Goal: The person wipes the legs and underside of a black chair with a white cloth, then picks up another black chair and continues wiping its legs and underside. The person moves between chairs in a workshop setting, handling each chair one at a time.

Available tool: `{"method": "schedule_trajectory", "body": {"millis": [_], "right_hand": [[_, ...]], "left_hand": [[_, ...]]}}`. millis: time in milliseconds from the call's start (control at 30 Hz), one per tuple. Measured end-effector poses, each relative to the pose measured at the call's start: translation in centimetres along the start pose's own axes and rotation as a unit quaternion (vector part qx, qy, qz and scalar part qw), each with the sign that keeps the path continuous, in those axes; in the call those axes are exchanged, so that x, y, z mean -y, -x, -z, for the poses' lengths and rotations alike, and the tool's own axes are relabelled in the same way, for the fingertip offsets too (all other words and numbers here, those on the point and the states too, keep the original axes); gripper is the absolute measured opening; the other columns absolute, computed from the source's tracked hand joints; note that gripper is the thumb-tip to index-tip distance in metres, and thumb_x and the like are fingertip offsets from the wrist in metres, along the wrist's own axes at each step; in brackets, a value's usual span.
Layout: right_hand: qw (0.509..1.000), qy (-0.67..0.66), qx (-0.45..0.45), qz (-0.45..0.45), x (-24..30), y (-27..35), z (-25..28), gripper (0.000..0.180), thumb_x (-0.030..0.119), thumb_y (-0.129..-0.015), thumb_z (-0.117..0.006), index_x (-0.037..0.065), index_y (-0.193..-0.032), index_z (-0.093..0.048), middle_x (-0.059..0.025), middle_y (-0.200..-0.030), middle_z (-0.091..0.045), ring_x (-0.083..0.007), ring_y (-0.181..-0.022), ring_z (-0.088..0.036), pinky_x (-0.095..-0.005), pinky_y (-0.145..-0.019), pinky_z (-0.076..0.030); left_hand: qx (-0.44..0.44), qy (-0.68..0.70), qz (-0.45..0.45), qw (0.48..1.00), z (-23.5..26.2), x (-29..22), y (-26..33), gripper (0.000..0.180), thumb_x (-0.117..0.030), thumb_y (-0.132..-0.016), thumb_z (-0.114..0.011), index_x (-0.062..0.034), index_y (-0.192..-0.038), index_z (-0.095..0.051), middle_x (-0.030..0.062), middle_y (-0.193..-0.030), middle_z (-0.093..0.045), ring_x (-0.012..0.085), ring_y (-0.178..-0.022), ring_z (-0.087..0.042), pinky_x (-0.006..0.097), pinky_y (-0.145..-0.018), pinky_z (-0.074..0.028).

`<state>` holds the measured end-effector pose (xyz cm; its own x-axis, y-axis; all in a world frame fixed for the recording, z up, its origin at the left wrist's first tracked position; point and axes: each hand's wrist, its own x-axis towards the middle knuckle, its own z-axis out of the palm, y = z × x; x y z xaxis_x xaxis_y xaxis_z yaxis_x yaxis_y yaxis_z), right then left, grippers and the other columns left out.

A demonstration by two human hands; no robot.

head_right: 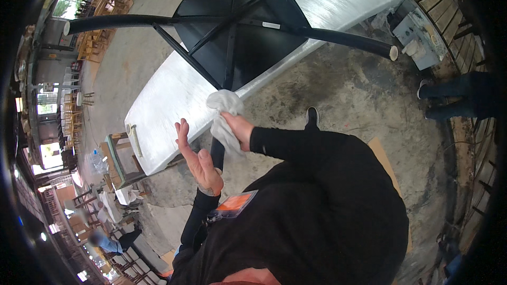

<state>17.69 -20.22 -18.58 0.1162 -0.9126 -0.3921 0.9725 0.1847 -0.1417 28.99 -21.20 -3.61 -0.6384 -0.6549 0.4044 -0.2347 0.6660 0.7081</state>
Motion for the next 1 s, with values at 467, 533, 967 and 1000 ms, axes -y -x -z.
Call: {"method": "schedule_trajectory", "body": {"millis": [467,533,967,1000], "right_hand": [[0.984,-0.128,0.048,0.118,5.3,-12.8,5.7,0.032,0.040,-0.100,-0.051,0.010,-0.091,-0.057,-0.0034,-0.083,-0.061,-0.0183,-0.073,-0.060,-0.0348,-0.072,-0.053],[0.980,-0.173,0.072,0.064,2.5,-7.0,3.0,0.033,0.041,-0.101,-0.050,0.009,-0.097,-0.059,-0.0046,-0.089,-0.063,-0.0189,-0.078,-0.062,-0.0343,-0.076,-0.054],[0.926,0.243,0.082,0.278,6.0,-20.0,12.5,0.019,0.028,-0.080,-0.065,0.011,-0.072,-0.067,-0.0124,-0.082,-0.067,-0.0262,-0.078,-0.065,-0.0408,-0.077,-0.051],[0.913,0.240,0.110,0.310,5.6,-19.9,12.9,0.017,0.027,-0.080,-0.065,0.011,-0.073,-0.066,-0.0127,-0.081,-0.067,-0.0265,-0.078,-0.064,-0.0402,-0.077,-0.051]], "left_hand": [[0.128,0.003,0.067,0.989,0.4,-0.5,-0.9,0.069,-0.021,-0.087,-0.056,-0.0010,-0.148,-0.032,0.0240,-0.156,-0.030,0.0444,-0.150,-0.013,0.060,-0.118,-0.004],[0.133,0.011,0.072,0.988,0.4,-0.5,-0.9,0.068,-0.021,-0.087,-0.055,-0.0010,-0.148,-0.033,0.0240,-0.156,-0.029,0.0444,-0.150,-0.013,0.060,-0.118,-0.004],[0.168,0.309,-0.008,0.936,0.3,1.4,-1.0,0.029,-0.030,-0.090,-0.065,-0.0046,-0.076,-0.062,0.0036,-0.061,-0.059,0.0211,-0.059,-0.059,0.042,-0.083,-0.047],[0.168,0.336,-0.005,0.927,0.4,1.2,-0.9,0.029,-0.028,-0.089,-0.065,-0.0054,-0.072,-0.060,0.0036,-0.062,-0.058,0.0220,-0.059,-0.057,0.040,-0.080,-0.047]]}}
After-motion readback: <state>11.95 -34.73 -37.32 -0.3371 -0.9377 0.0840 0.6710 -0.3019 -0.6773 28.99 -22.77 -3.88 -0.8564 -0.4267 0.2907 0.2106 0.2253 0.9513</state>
